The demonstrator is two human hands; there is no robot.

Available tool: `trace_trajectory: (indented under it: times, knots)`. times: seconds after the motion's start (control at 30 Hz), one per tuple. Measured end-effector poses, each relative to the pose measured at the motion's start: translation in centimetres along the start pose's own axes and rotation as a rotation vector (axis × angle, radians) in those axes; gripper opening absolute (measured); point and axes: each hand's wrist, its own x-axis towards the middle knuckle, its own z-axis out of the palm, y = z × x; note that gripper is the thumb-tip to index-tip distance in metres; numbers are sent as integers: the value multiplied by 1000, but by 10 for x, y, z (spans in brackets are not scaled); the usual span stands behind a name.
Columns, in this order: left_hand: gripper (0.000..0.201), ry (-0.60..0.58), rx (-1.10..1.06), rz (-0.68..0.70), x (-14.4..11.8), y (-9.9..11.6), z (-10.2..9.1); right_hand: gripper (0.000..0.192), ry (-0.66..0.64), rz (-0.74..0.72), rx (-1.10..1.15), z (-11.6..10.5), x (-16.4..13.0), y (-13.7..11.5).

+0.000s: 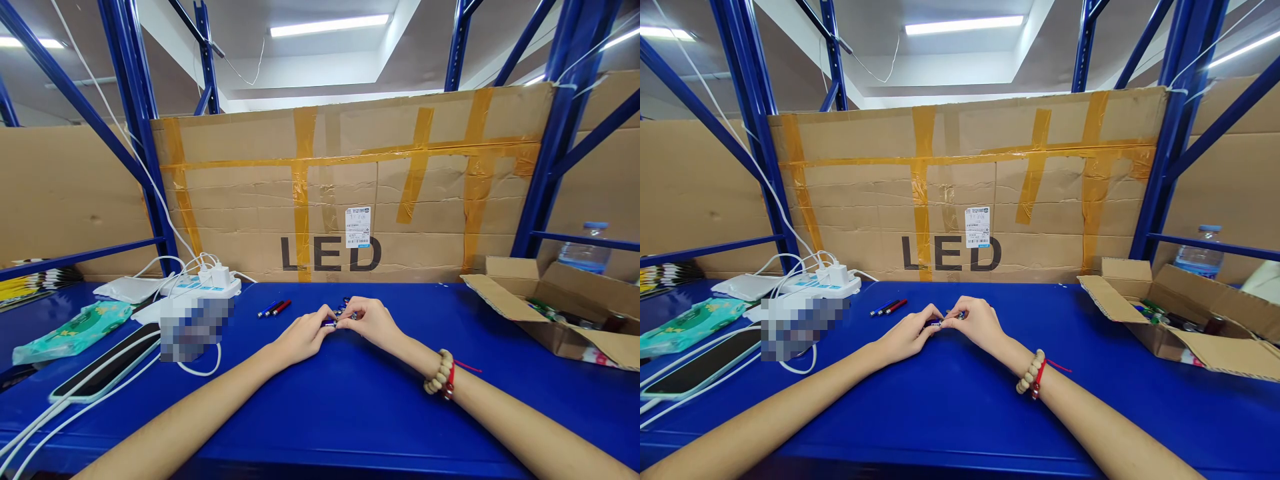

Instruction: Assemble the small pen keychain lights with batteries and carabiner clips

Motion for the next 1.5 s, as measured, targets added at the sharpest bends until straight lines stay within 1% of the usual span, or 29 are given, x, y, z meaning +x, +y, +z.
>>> trace_trajectory:
  times: [0.2,0.4,0.73,0.97,1.13,1.5]
  knots:
    - [11,-7,-3,-12,0,0,-1,10,-2,-10,-1,0,0,1]
    - [10,-4,-3,0,0,-2,1,10,-6,23,17,1,0,-1]
    - [11,-6,6,-25,0,0,-1,15,-1,24,33,3,1,1]
    - [13,0,17,-28,0,0,0,12,-18,68,72,3,2,1]
    - [16,9,30,-29,0,1,0,15,-17,73,66,4,3,3]
    - [15,5,27,-17,0,1,-1,17,-30,88,59,2,3,1]
